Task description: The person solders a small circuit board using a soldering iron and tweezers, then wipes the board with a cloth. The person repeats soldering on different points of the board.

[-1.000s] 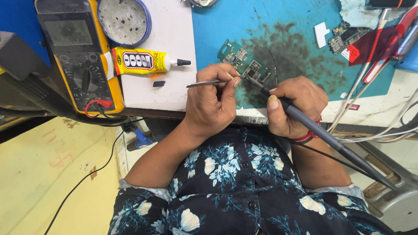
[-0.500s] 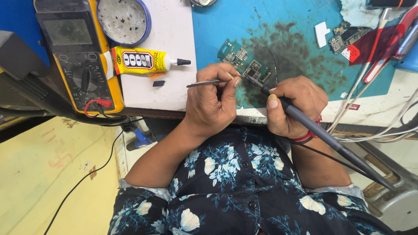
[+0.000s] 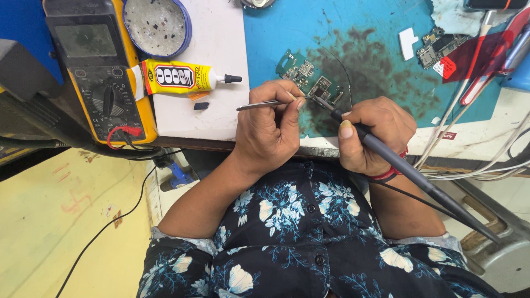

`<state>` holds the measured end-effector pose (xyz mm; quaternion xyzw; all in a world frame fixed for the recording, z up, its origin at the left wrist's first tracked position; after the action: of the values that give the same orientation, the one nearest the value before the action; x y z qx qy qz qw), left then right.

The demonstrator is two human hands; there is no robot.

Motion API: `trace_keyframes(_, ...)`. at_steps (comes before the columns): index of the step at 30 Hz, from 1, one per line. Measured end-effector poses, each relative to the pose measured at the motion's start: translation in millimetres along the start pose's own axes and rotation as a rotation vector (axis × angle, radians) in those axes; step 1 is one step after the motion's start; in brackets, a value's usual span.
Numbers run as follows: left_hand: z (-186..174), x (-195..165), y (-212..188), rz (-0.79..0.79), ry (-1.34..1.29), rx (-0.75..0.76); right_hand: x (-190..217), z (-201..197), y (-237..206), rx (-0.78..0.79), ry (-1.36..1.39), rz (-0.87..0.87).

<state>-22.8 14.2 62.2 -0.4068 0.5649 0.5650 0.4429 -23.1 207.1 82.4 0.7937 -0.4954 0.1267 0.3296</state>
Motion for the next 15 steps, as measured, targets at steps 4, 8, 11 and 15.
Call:
trace_keyframes(4,0.0,-0.4,0.0,0.006,0.010,-0.005,-0.6,1.0,-0.2,0.009,0.006,0.001)
trace_keyframes(8,0.4,-0.3,0.3,0.005,0.011,-0.006,-0.4,1.2,-0.6,0.000,-0.005,0.003)
trace_keyframes(11,0.2,-0.3,0.2,0.003,0.014,-0.009,-0.7,0.5,-0.8,0.001,-0.001,0.008)
trace_keyframes(15,-0.1,-0.1,0.4,0.004,0.020,-0.010,-0.8,0.9,-0.3,0.007,0.004,-0.003)
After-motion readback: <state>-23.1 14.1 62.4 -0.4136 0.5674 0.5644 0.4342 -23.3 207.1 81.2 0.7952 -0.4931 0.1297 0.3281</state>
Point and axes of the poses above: each hand's wrist, its own y-axis towards the middle knuckle, its own z-axis out of the palm, x = y × z, the point moved 4 cm from there along y, towards the middle knuckle, and after that the axes turned 15 degrees about -y, right-handed, at the moved point
